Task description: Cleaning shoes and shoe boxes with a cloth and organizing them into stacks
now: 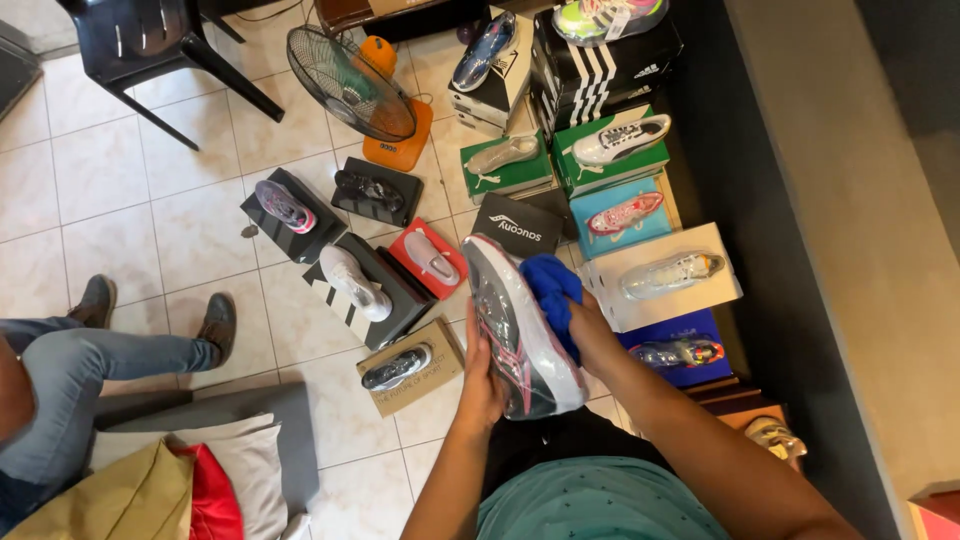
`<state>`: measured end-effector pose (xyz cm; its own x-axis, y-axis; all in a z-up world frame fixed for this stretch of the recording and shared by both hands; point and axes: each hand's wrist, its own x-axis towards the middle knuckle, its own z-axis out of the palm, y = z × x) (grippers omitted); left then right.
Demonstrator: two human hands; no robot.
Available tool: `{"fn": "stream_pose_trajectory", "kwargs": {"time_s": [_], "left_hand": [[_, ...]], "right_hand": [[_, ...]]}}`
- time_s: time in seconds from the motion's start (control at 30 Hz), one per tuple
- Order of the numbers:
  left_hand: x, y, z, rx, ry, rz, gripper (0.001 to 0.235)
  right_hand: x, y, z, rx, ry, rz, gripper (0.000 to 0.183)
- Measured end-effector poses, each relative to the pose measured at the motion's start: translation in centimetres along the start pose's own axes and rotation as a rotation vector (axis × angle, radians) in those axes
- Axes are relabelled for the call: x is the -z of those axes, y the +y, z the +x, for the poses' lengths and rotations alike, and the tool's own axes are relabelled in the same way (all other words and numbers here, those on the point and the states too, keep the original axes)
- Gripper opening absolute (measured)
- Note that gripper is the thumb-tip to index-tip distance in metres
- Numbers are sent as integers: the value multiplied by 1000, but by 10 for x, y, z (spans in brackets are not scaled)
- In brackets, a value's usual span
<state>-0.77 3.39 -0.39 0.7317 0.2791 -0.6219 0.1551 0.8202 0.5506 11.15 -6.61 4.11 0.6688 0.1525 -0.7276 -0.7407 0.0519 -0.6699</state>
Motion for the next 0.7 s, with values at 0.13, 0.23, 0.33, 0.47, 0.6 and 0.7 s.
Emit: {"fn": "stream_pose_trajectory", "kwargs": {"time_s": [0.13, 0.23, 0.33, 0.47, 0.6, 0.7], "left_hand": [[121, -57, 44, 475, 258, -265, 98], [135, -35, 44, 352, 426, -412, 81], [111, 18, 40, 307, 437, -205, 70], [130, 21, 58, 350, 380, -190, 63], [98, 41, 40, 246, 220, -103, 78], [60, 58, 29, 265, 112, -149, 79]], "right_hand": [[-15, 36, -5, 267, -165, -91, 54], [-3, 69, -15, 189, -131, -212, 47], [4, 88, -40, 153, -176, -401, 55], [-6, 65, -52, 70, -185, -473, 52], [25, 98, -23, 123, -7, -306, 48], [10, 100, -5, 255, 41, -209, 44]]}}
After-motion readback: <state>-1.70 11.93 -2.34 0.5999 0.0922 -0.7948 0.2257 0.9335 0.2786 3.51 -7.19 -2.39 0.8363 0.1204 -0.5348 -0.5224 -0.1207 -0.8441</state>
